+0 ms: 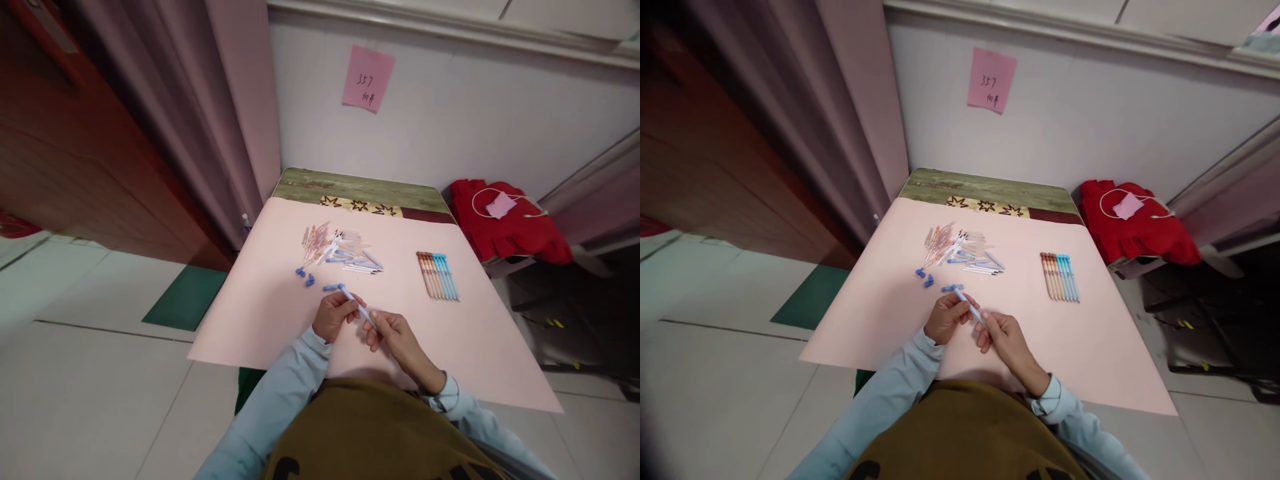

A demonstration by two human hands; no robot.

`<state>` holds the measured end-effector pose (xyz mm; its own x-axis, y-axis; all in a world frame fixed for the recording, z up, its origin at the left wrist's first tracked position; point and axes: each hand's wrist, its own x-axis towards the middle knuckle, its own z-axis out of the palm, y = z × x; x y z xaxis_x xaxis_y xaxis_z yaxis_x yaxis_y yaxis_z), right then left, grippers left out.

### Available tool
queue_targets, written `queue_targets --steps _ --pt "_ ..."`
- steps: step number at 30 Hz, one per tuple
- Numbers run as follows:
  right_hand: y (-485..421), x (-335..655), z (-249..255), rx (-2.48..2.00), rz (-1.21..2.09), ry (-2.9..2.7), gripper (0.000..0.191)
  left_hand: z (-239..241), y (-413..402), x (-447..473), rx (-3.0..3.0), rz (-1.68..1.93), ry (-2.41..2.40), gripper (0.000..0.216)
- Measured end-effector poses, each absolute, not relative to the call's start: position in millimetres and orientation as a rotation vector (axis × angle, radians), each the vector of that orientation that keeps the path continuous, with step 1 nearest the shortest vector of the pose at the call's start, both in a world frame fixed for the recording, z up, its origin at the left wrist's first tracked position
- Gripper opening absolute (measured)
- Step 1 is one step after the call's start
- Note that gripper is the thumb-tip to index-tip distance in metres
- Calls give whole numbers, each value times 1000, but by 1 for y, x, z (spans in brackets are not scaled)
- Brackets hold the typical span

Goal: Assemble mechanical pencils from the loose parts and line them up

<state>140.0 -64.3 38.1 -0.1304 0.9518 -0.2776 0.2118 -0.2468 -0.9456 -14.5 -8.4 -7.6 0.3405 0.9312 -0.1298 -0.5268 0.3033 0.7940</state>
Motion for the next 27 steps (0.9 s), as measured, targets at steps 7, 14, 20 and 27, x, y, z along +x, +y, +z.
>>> queue_targets --steps 7,14,20,27 --pt "-61 143 29 -1453 1256 -1300 45 -10 -8 -13 759 1050 734 31" --pt "-66 143 34 -1275 1697 -1081 44 -6 -11 -15 814 972 710 35" --pt "-67 147 34 -1170 1856 -1026 42 -7 -11 -15 838 931 693 37" --pt "-58 152 29 -1289 1518 -1154 44 -13 -11 -10 801 1063 776 32"
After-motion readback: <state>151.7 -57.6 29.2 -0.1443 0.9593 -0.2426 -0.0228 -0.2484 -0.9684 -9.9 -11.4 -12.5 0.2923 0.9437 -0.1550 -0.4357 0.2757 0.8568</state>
